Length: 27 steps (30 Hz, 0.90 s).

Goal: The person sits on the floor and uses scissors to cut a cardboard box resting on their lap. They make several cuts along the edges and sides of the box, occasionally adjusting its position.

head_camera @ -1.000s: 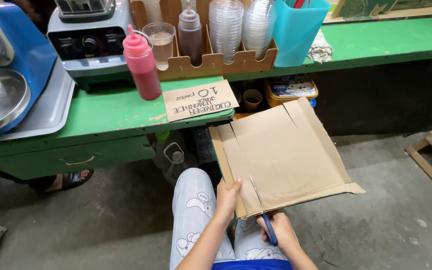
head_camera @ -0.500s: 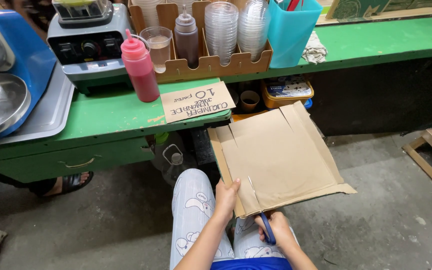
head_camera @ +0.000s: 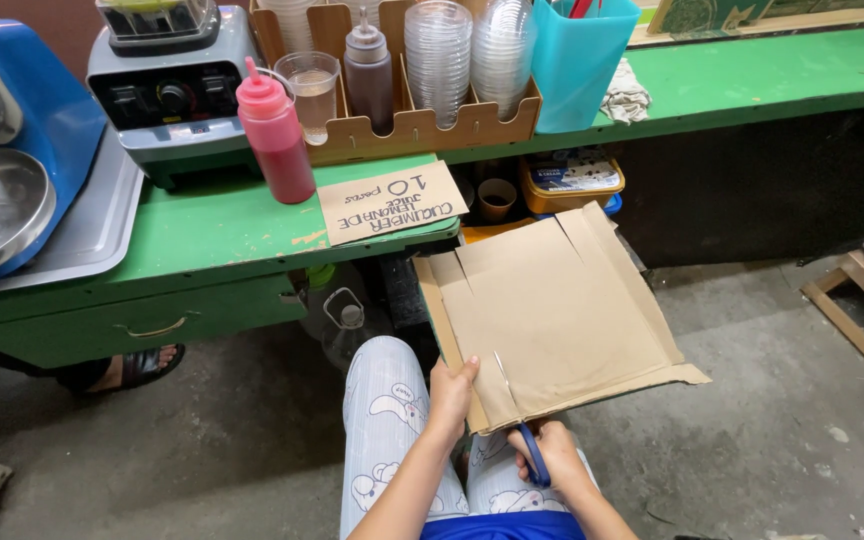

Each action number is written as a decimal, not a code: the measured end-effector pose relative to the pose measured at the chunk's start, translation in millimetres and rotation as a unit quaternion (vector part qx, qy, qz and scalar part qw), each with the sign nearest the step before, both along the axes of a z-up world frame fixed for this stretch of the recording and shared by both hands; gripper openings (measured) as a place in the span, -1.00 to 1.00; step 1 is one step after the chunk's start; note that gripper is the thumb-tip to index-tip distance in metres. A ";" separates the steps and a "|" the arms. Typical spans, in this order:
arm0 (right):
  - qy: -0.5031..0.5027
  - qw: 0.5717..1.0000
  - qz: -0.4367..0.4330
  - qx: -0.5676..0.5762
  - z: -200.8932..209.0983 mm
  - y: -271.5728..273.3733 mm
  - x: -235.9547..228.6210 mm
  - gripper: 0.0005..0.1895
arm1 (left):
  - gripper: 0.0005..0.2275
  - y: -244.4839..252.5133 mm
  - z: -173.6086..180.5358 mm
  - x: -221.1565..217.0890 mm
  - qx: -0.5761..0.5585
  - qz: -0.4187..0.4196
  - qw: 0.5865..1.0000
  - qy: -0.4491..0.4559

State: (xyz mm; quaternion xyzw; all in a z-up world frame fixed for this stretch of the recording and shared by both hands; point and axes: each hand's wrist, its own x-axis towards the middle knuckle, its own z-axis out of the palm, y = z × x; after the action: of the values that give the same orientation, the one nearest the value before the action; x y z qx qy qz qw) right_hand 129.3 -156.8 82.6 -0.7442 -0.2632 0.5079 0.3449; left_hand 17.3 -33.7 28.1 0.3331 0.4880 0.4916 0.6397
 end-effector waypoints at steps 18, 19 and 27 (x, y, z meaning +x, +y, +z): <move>0.001 1.000 -0.002 -0.016 -19.7 3.0 4.3 -0.78 | -0.63 -3.5 9.7 -3.1 -0.026 0.001 1.000 0.009; 0.000 1.000 -0.002 -0.016 -18.2 3.2 3.7 -0.78 | -0.63 -4.2 12.8 -3.8 -0.026 0.002 1.000 0.008; 0.013 1.000 -0.014 0.014 -19.5 1.1 4.6 -0.74 | -0.60 -5.9 16.3 -2.5 -0.028 -0.013 0.999 0.035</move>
State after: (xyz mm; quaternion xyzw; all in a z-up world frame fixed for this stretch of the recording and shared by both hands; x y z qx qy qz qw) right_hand 133.9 -155.7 63.2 -0.7364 -0.2551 0.5088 0.3658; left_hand 14.8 -39.5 44.4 0.3386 0.5192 0.4575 0.6376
